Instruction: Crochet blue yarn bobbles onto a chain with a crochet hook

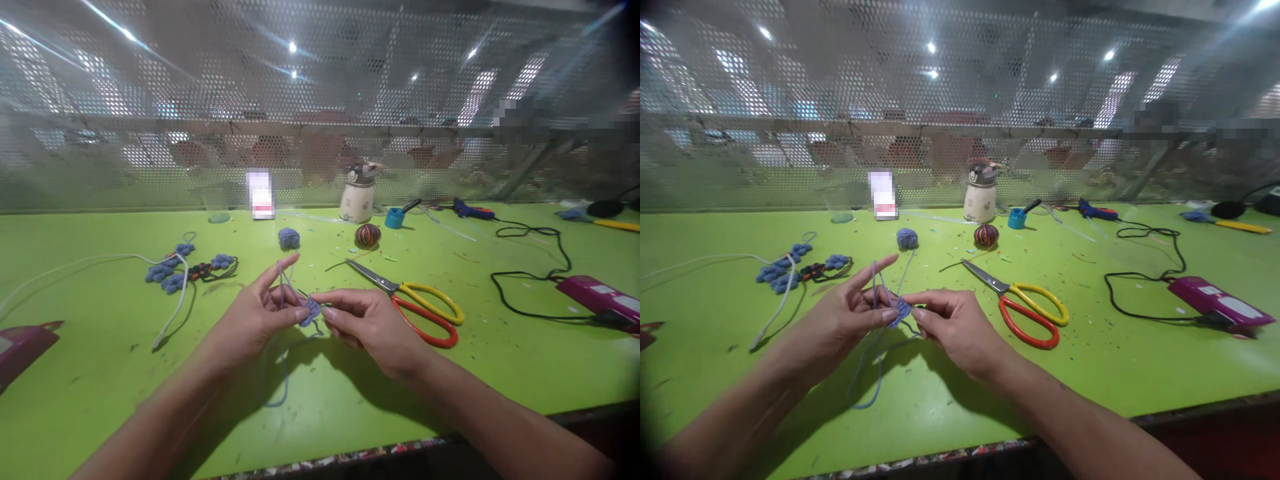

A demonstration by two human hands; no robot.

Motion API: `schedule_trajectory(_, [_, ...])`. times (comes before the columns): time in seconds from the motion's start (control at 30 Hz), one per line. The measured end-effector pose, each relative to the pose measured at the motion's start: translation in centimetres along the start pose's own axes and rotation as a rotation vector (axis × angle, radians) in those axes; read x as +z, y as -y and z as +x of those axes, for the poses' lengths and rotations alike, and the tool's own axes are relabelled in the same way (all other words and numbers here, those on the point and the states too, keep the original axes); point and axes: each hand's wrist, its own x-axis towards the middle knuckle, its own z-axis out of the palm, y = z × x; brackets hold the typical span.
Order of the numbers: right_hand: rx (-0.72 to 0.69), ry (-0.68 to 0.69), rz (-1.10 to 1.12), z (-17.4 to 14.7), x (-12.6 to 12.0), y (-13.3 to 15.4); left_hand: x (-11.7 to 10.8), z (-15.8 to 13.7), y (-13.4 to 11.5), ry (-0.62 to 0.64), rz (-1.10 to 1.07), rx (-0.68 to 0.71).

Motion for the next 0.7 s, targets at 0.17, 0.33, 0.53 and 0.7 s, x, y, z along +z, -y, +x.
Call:
schedule_trajectory(0.17, [0.009, 0.010, 0.018, 0.03, -0.07, -0.08, 0.30, -0.23, -0.45, -0.006, 0.074, 0.075])
schedule_trajectory(0.33, [-0.006, 0.026, -0.014, -0.06, -0.11, -0.12, 0.31, -0.12, -0.51, 0.008, 0.090, 0.071])
schedule_trajectory(0.53, [-0.004, 0.017, -0.053, -0.04, -0.14, -0.20, 0.26, -0.18, -0.62, 0.006, 0.117, 0.075])
schedule_trajectory(0.7, [-0.008, 0.042, -0.109, -0.14, -0.17, 0.11, 0.23, -0.14, -0.63, -0.001, 0.129, 0.075])
